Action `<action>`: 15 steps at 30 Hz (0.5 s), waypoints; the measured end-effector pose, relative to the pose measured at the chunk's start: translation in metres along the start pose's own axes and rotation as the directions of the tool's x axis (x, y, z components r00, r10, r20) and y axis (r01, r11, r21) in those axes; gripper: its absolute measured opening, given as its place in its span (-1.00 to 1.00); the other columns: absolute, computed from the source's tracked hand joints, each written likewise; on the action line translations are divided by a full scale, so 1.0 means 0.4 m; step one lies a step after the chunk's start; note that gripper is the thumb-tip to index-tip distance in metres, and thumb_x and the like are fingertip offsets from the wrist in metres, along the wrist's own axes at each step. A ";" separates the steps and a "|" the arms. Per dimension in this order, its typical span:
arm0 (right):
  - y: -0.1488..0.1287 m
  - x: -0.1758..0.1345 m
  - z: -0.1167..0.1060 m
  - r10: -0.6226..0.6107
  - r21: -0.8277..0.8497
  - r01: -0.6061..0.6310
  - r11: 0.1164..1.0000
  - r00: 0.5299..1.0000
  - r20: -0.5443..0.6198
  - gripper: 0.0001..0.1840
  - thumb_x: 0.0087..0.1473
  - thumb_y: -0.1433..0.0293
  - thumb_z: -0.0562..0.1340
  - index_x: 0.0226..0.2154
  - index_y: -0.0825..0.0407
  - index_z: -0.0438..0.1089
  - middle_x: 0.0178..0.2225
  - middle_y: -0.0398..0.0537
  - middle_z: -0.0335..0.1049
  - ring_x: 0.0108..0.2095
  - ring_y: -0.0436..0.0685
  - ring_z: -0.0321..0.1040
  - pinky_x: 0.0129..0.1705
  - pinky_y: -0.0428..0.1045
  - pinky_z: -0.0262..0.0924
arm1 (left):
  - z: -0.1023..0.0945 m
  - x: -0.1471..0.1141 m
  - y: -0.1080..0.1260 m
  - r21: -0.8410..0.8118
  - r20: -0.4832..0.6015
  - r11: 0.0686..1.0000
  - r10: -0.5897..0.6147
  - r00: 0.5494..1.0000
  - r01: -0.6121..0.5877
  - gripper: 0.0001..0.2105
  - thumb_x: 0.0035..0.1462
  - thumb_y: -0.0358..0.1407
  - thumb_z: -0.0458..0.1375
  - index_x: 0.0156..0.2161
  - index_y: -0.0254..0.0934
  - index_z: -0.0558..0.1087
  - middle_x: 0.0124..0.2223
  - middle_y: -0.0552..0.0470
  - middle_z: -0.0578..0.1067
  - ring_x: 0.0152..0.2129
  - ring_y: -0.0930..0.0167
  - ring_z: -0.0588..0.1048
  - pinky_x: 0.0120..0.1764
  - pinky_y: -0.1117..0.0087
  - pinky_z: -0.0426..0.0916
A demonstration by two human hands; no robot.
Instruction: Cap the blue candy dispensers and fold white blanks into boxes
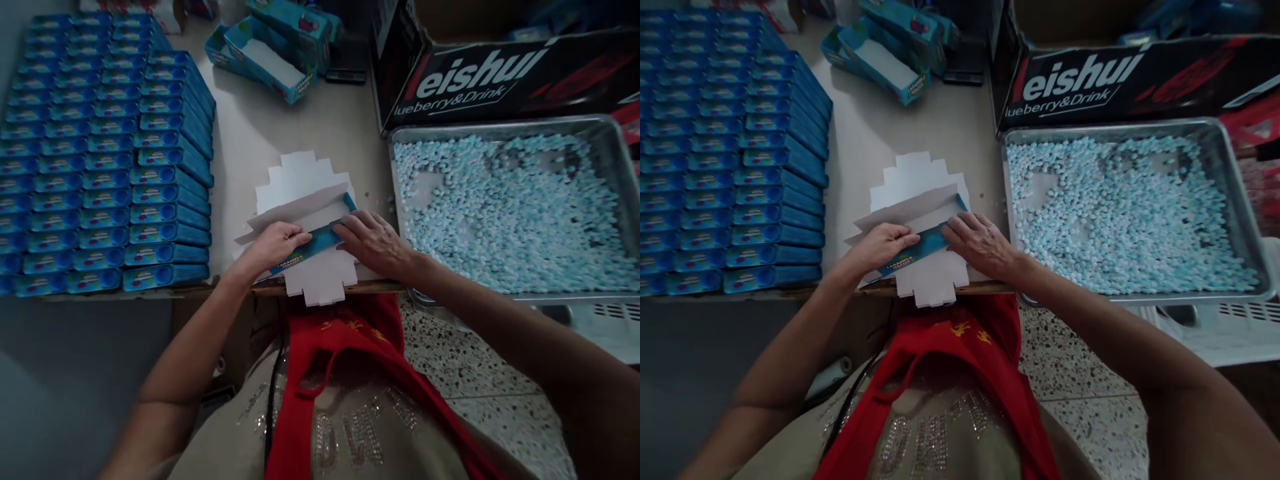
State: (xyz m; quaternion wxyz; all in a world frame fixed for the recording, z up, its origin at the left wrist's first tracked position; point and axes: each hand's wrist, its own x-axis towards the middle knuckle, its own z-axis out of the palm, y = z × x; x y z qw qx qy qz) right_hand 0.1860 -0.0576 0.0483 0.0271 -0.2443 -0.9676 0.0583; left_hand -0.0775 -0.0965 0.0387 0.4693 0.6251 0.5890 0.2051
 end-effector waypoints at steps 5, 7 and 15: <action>0.015 0.026 0.051 -0.035 -0.069 0.034 0.997 0.999 -0.014 -0.69 0.42 0.39 0.02 0.01 0.02 0.44 -0.03 0.14 0.44 -0.03 0.31 0.27 0.03 0.16 0.15 | 0.047 -0.049 0.020 0.350 -0.242 0.937 0.074 0.967 0.016 -0.74 0.29 -0.10 0.26 -0.40 -0.17 0.52 -0.38 -0.04 0.53 -0.39 0.26 0.46 -0.26 0.29 0.33; 0.021 0.032 0.060 -0.071 -0.065 0.072 0.995 0.997 0.012 -0.72 0.41 0.40 0.03 -0.04 0.00 0.44 -0.10 0.10 0.44 -0.08 0.29 0.27 -0.03 0.14 0.14 | 0.088 -0.078 0.033 0.497 -0.408 0.863 0.136 0.903 0.094 -0.78 0.25 -0.07 0.29 -0.23 -0.18 0.56 -0.17 -0.14 0.58 -0.17 0.13 0.50 -0.07 0.18 0.35; 0.018 0.039 0.076 -0.093 -0.102 0.092 0.990 0.996 -0.007 -0.77 0.42 0.37 0.06 -0.12 0.07 0.42 -0.15 0.11 0.44 -0.13 0.27 0.28 -0.12 0.10 0.09 | 0.215 -0.100 0.057 0.754 -0.366 0.588 0.007 0.931 0.292 -0.62 0.40 -0.04 0.05 0.05 -0.30 0.47 0.03 -0.31 0.53 -0.03 0.04 0.45 -0.02 0.09 0.32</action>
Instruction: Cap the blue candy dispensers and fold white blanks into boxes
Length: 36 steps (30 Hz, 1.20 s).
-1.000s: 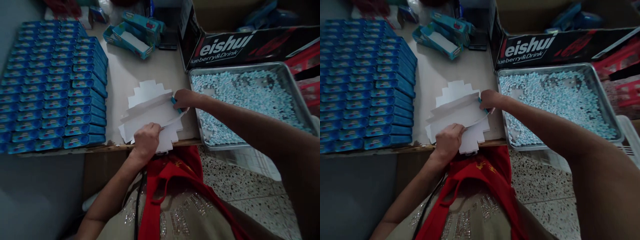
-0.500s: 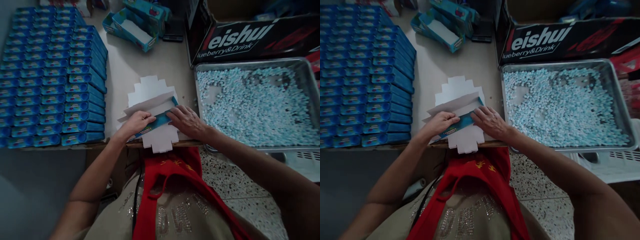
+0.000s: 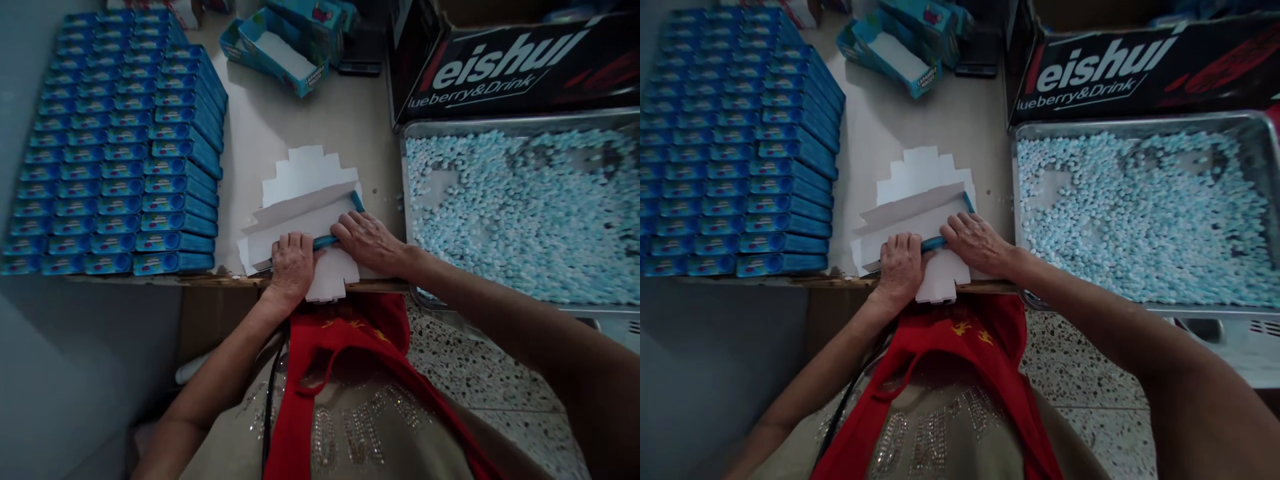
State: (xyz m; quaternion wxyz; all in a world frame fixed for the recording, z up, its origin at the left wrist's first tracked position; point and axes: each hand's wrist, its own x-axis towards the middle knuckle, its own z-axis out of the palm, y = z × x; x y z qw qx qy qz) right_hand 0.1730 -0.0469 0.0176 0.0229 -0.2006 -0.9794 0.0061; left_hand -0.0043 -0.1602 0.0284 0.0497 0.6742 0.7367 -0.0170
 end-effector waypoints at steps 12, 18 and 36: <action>0.027 0.035 -0.041 -0.065 0.167 0.025 0.986 0.968 0.241 -0.73 0.43 0.25 0.15 -0.06 0.09 0.46 -0.16 0.10 0.55 -0.21 0.18 0.40 -0.27 0.04 0.00 | -0.029 0.039 -0.067 -0.087 0.123 0.985 0.159 0.980 -0.149 -0.79 0.39 -0.16 0.15 -0.11 -0.26 0.52 -0.12 -0.18 0.60 -0.10 0.15 0.55 -0.15 0.23 0.37; 0.066 0.023 -0.185 -0.173 0.476 0.002 0.879 0.933 0.315 -0.76 0.41 0.35 0.16 -0.10 0.07 0.54 -0.17 0.05 0.59 -0.23 0.12 0.45 -0.21 0.01 0.15 | -0.079 0.064 -0.145 -0.199 0.154 0.878 0.467 0.871 -0.436 -0.78 0.28 -0.51 0.11 -0.15 -0.22 0.57 -0.17 -0.05 0.60 -0.20 0.28 0.55 -0.18 0.33 0.40; 0.043 0.054 -0.133 0.165 0.089 -0.159 0.983 0.984 -0.068 -0.82 0.36 0.29 0.25 -0.19 -0.05 0.58 -0.29 -0.03 0.60 -0.09 0.27 0.31 -0.05 0.15 -0.01 | -0.196 0.139 -0.116 -0.104 -0.256 0.939 0.294 0.921 -0.329 -0.72 0.37 -0.20 0.18 0.12 -0.22 0.51 0.02 -0.15 0.58 0.03 0.16 0.51 0.08 0.09 0.44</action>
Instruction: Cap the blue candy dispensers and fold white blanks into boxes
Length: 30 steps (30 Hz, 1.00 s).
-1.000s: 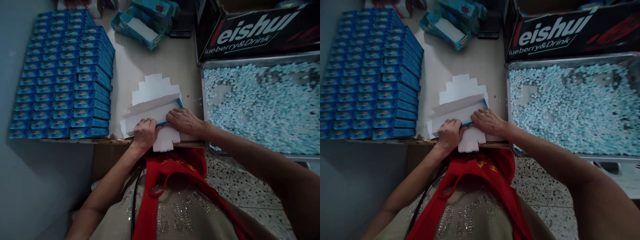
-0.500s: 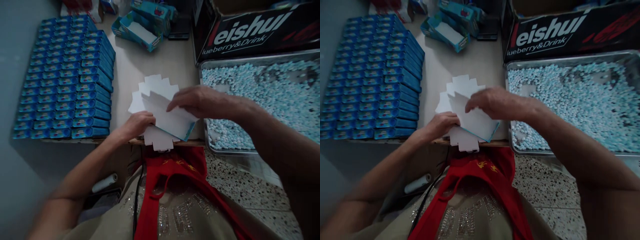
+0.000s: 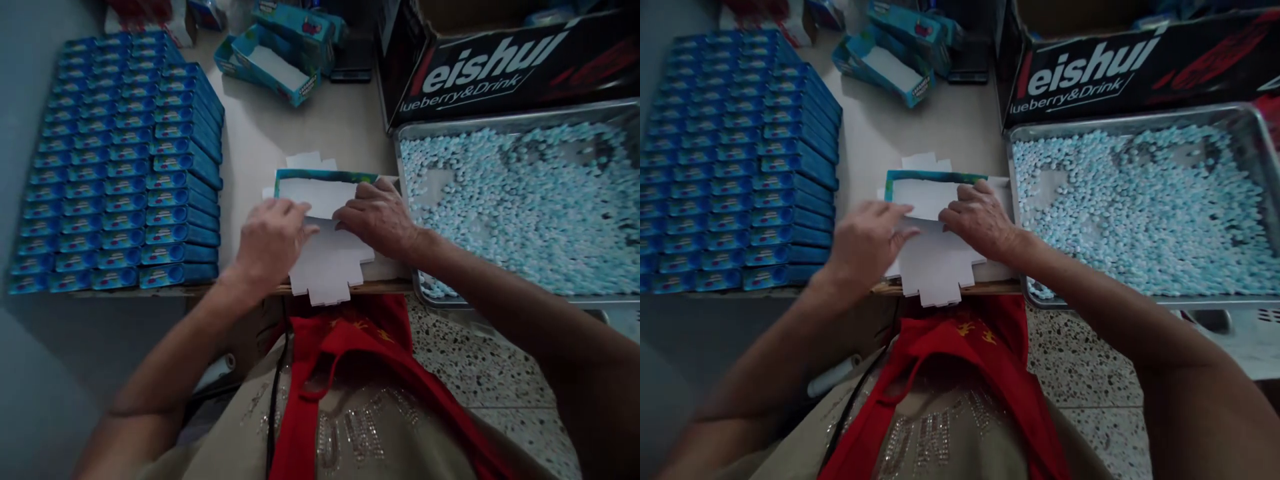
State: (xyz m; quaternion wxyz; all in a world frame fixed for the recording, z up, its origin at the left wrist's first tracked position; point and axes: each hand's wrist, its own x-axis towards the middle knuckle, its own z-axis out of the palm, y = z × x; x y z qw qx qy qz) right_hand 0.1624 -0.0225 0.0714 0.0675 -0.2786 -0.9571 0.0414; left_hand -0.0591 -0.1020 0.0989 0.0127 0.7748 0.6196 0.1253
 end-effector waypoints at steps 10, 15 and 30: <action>-0.045 0.024 0.018 0.124 0.113 -0.142 0.983 0.980 0.154 -0.72 0.43 0.37 0.10 -0.08 0.02 0.54 -0.17 0.04 0.62 -0.18 0.17 0.44 -0.04 0.10 0.01 | 0.120 -0.006 -0.028 -0.089 0.068 0.986 -0.132 0.989 0.138 -0.73 0.46 -0.19 0.01 -0.20 -0.21 0.52 -0.18 -0.10 0.58 -0.17 0.23 0.51 -0.10 0.22 0.37; -0.071 0.010 0.046 0.189 -0.035 -0.189 0.981 0.982 0.004 -0.59 0.35 0.45 0.05 0.17 0.02 0.38 0.11 0.27 0.43 0.12 0.45 0.25 0.08 0.27 0.09 | 0.118 0.134 -0.093 -0.169 0.489 0.939 -0.184 0.853 0.299 -0.70 0.38 -0.18 0.12 -0.39 -0.21 0.51 -0.37 -0.04 0.54 -0.32 0.23 0.54 -0.23 0.26 0.37; -0.086 0.014 0.132 0.191 -0.092 -0.180 0.979 0.973 0.127 -0.66 0.44 0.32 -0.04 -0.04 0.09 0.39 -0.04 0.25 0.44 -0.03 0.35 0.29 -0.12 0.11 0.06 | 0.189 -0.042 -0.047 0.034 0.199 0.999 -0.035 0.979 0.029 -0.75 0.41 -0.13 0.05 -0.06 -0.24 0.46 0.01 -0.28 0.54 0.00 0.03 0.42 -0.02 0.01 0.32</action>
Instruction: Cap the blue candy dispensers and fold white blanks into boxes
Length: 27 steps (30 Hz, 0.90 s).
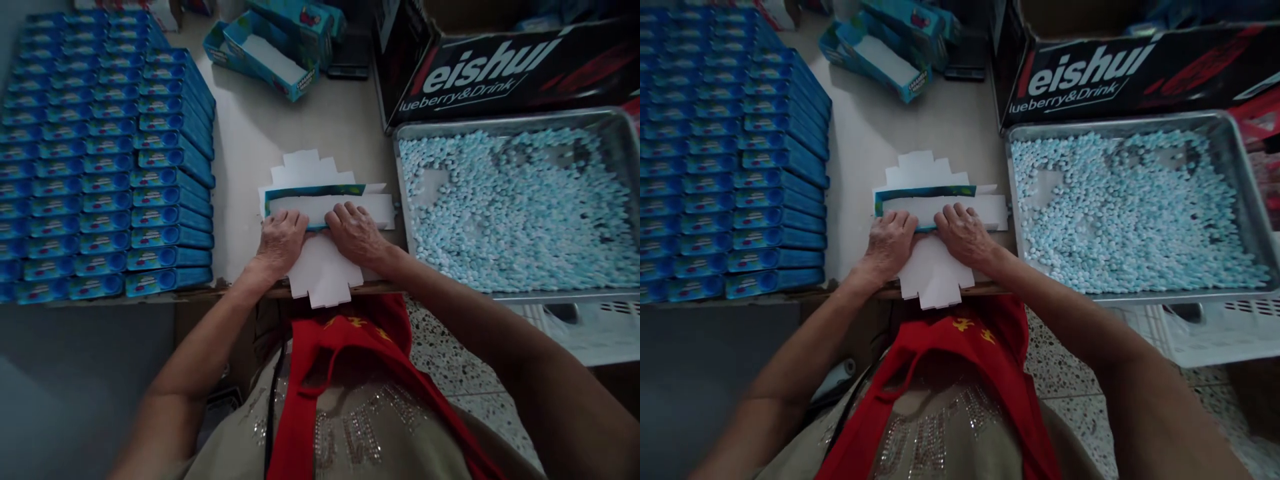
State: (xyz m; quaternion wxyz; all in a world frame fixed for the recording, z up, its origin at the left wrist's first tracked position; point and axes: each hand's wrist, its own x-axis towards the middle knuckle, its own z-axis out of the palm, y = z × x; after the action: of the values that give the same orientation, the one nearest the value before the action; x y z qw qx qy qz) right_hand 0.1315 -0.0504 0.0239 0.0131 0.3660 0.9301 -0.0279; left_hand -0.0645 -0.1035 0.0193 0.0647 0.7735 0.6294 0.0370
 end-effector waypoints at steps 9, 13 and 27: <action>0.037 0.000 -0.040 -0.113 0.157 0.090 0.984 0.983 0.146 -0.74 0.44 0.36 0.06 -0.04 0.06 0.43 -0.09 0.13 0.56 -0.15 0.21 0.42 -0.27 0.05 -0.01 | -0.006 -0.028 0.002 0.049 -0.047 0.999 -0.019 0.999 0.022 -0.68 0.45 -0.08 -0.01 -0.23 -0.21 0.46 -0.15 -0.28 0.56 -0.11 0.07 0.47 -0.11 0.10 0.33; 0.048 -0.032 -0.061 -0.187 0.061 0.182 0.981 0.978 0.094 -0.65 0.33 0.59 0.03 -0.02 0.03 0.44 -0.07 0.13 0.53 -0.06 0.24 0.37 -0.22 0.07 0.03 | -0.024 -0.047 0.073 0.068 0.082 0.992 -0.112 0.990 0.107 -0.71 0.44 -0.12 0.01 -0.17 -0.27 0.47 -0.16 -0.33 0.58 -0.14 0.02 0.53 -0.19 0.12 0.37; 0.092 -0.032 -0.100 -0.490 0.002 0.490 0.872 0.871 0.024 -0.82 0.35 0.43 0.20 -0.21 -0.04 0.55 -0.21 -0.04 0.51 -0.02 0.23 0.26 0.13 0.14 0.04 | -0.135 0.063 0.057 -0.296 -0.025 0.921 -0.273 0.962 0.254 -0.68 0.27 0.02 0.26 -0.07 -0.16 0.48 -0.18 -0.06 0.63 -0.26 0.28 0.59 -0.24 0.31 0.41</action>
State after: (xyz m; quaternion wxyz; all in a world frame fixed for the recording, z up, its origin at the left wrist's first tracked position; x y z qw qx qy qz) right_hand 0.1659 -0.0298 0.0627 0.0173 0.1181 0.9923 -0.0328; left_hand -0.0449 -0.0806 0.0753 0.1612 0.6622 0.7172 0.1453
